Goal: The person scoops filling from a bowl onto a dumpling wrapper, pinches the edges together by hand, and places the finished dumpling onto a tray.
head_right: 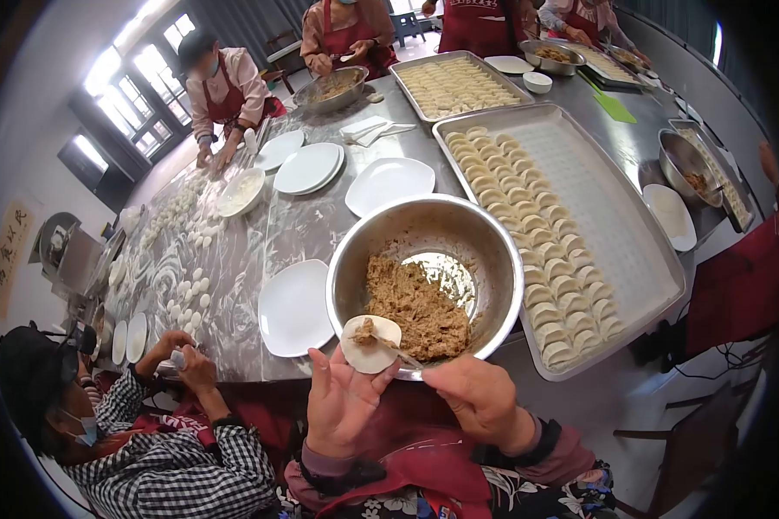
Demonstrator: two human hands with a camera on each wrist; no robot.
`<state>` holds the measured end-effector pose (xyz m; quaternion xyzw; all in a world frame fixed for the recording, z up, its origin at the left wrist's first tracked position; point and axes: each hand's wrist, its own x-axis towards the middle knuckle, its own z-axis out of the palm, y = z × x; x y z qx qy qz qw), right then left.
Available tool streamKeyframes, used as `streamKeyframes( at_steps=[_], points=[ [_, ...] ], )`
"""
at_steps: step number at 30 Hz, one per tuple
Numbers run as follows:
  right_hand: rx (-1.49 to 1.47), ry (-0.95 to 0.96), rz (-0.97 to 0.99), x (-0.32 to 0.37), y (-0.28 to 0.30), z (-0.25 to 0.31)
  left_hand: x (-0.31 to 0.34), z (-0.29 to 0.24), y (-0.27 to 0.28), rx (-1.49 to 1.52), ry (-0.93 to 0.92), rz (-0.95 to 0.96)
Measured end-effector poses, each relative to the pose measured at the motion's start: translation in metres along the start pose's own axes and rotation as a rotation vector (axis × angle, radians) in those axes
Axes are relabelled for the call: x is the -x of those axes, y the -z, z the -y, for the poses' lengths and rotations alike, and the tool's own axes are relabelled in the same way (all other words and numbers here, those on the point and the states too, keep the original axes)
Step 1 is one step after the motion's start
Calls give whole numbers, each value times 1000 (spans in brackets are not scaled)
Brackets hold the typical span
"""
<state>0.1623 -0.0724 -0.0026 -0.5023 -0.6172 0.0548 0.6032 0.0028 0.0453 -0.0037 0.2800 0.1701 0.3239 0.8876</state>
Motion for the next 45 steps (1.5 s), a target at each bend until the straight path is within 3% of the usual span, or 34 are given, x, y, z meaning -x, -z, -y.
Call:
streamKeyframes(
  at_steps=[4,6,16,19,22,23,25,28,35,42,45],
  points=[
    [91,99,82,-2,-2,2,2,-1,2,10,-14,-23],
    [191,267,89,-5,-4,2,1,-1,4,12,-18,-24],
    [334,321,338,-12,10,24,1,-4,13,23,-70,-64],
    [155,153,192,-10,21,22,4,-5,16,25,-77,-85],
    [-391,-439,-122,-3,14,21,7,-2,13,45,-56,-81],
    [-394,-441,-121,-4,11,15,9,-1,12,63,-30,-71],
    [-793,-793,-326,-7,9,0,13,-2,8,73,-12,-55],
    [-864,-799,-276,-1,5,-14,18,-2,5,81,8,-32],
    [-598,-765,-159,-1,4,-3,14,2,14,92,4,-10],
    [-593,-674,-255,-12,7,18,14,-1,15,121,-16,0],
    [-623,-785,-189,-11,-3,9,15,3,11,97,-25,13]
  ],
)
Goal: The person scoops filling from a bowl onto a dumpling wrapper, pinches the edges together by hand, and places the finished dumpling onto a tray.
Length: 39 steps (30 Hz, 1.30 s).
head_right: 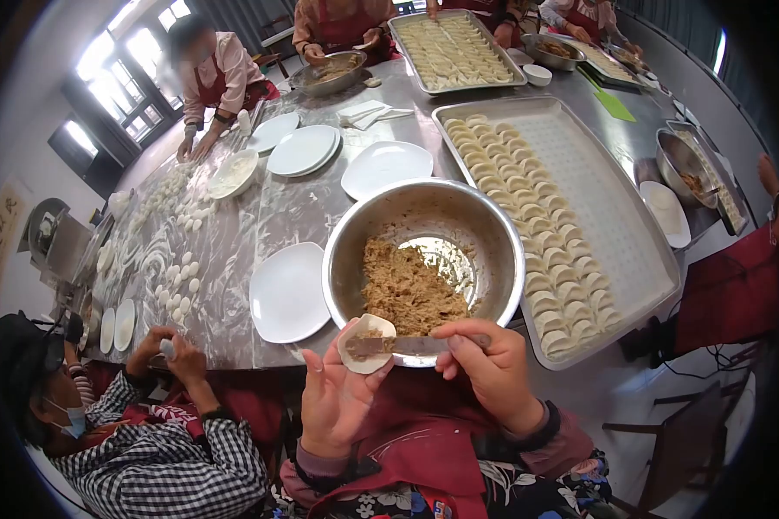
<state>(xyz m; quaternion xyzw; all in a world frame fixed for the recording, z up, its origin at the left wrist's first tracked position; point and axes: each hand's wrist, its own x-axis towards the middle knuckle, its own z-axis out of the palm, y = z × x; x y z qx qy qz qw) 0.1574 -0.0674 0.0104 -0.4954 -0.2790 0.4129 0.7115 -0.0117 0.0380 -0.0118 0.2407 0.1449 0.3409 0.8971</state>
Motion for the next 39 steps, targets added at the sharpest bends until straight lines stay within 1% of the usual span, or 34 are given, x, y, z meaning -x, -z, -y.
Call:
streamKeyframes(
  at_steps=[1,3,6,7,9,10,11,12,13,16,18,20,22,23,26,28,37,39],
  points=[
    [-1,-3,-3,2,1,-1,2,0,-1,-9,-22,-20],
    [49,51,-10,3,2,-1,-1,-2,0,-28,-48,-23],
    [-34,96,-22,6,5,12,-2,-17,18,-41,-155,-48],
    [-30,100,-38,5,8,14,-1,-25,23,-28,-190,-84],
    [71,218,-35,1,16,15,3,-41,34,67,-267,-81],
    [187,242,-64,-5,17,15,5,-45,37,66,-261,-75],
    [186,248,-66,-9,21,11,8,-49,40,50,-313,-140],
    [422,331,-61,-14,26,6,10,-53,42,33,-367,-208],
    [659,409,-56,-18,28,2,12,-55,47,31,-371,-208],
    [683,419,-30,-21,23,-3,18,-52,55,15,-346,-251],
    [679,400,-35,-21,22,-4,17,-50,55,15,-319,-219],
    [669,395,-28,-23,20,-4,16,-47,56,19,-315,-230],
    [568,289,-121,-21,19,-3,16,-46,57,22,-308,-247],
    [569,283,-122,-22,19,-4,15,-45,56,19,-297,-240],
    [599,291,-131,-23,20,-6,14,-40,54,30,-269,-228],
    [663,311,-102,-23,18,-8,14,-40,55,38,-259,-223],
    [684,401,-155,-16,13,-6,17,-38,65,91,-252,-212],
    [677,375,-169,-11,15,-3,19,-39,64,89,-251,-222]
  ],
)
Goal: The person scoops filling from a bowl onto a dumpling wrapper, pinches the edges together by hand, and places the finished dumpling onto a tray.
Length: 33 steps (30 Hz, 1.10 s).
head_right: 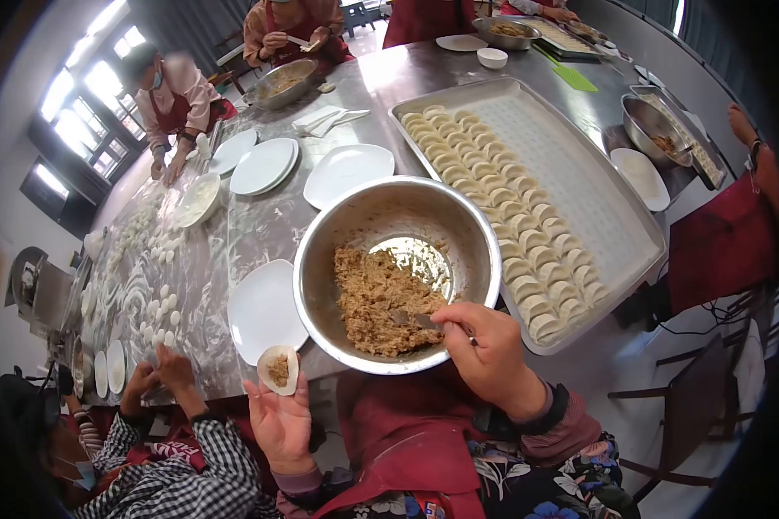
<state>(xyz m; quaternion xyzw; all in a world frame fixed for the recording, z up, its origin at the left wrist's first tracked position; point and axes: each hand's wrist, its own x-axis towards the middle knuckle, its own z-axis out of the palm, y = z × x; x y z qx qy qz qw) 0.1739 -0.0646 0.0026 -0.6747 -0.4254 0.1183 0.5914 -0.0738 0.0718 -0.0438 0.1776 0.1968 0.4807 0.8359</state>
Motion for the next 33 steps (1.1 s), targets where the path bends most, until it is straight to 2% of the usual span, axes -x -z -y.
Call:
streamKeyframes(
  at_steps=[2,4,5,7,14,17,19,26,30,32,33],
  points=[
    [-12,-15,-5,0,3,-1,0,1,2,2,1,1],
    [-93,-141,19,1,7,-5,-1,2,1,4,2,3],
    [-91,-141,13,0,5,-6,0,2,-2,-18,9,-5],
    [-244,-204,-11,-4,-1,-6,1,5,-4,-40,23,-14],
    [-295,-271,10,-4,-14,-10,4,6,0,22,37,16],
    [-387,-302,-10,-4,-12,-13,4,7,-1,-4,40,30],
    [-581,-353,-37,-5,-10,-13,6,8,-6,-21,29,42],
    [-589,-137,9,1,1,-10,6,19,-34,-123,65,87],
    [-580,-110,80,11,9,13,0,36,-50,-140,158,159],
    [-193,184,229,12,11,22,-3,43,-54,-94,241,237],
    [-195,185,236,12,9,23,-3,45,-56,-106,251,257]
  ],
)
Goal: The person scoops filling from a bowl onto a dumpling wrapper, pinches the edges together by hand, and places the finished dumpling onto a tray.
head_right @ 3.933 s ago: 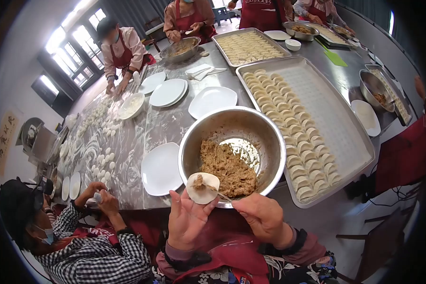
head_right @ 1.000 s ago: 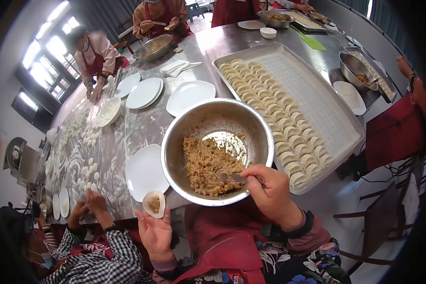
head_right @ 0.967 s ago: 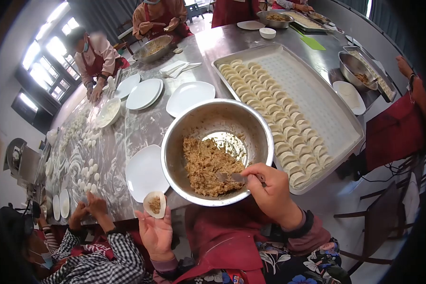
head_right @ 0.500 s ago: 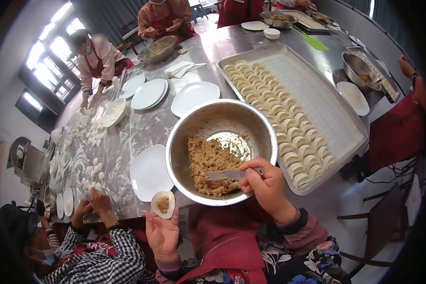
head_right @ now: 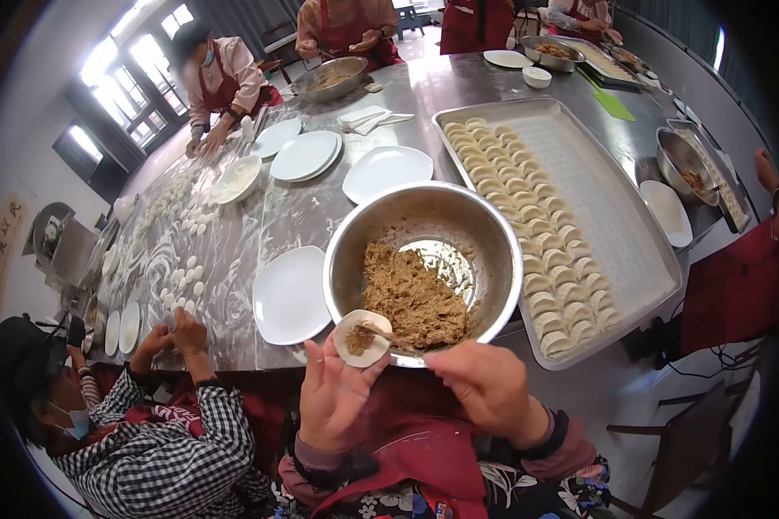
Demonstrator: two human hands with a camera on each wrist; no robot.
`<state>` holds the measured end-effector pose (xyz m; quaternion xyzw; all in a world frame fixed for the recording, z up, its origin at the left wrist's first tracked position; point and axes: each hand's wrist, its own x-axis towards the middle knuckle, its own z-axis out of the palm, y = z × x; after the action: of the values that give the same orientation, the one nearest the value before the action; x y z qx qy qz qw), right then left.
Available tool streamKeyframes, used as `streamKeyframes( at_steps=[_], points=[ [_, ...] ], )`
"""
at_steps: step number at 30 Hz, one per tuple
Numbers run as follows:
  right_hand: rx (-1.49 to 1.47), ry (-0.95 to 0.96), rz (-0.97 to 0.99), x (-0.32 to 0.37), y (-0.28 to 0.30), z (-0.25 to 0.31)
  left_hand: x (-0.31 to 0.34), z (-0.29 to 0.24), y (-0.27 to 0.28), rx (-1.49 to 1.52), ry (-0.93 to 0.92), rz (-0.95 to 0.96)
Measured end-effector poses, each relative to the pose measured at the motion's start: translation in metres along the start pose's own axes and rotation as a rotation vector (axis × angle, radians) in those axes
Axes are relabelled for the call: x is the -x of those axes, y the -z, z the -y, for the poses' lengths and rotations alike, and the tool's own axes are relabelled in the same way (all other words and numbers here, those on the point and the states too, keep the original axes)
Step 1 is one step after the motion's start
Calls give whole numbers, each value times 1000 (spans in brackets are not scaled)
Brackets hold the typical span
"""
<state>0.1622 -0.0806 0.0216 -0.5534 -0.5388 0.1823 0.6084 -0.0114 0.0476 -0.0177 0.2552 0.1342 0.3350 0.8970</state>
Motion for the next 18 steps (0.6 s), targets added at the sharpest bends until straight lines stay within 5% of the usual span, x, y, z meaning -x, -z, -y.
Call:
streamKeyframes(
  at_steps=[3,8,10,11,13,18],
  points=[
    [237,309,108,-2,-8,0,1,2,-4,16,-2,-18],
    [197,276,53,0,-3,7,5,-2,-2,-5,-12,-59],
    [-96,-56,-52,4,0,6,4,-4,-1,-42,-31,-73],
    [-96,-54,-54,3,-2,4,4,-4,1,-32,-36,-87],
    [-570,-384,-182,0,-8,-6,4,-3,1,-20,-35,-104],
    [-628,-533,-147,-3,-18,-30,9,0,0,3,-58,-45]
  ],
)
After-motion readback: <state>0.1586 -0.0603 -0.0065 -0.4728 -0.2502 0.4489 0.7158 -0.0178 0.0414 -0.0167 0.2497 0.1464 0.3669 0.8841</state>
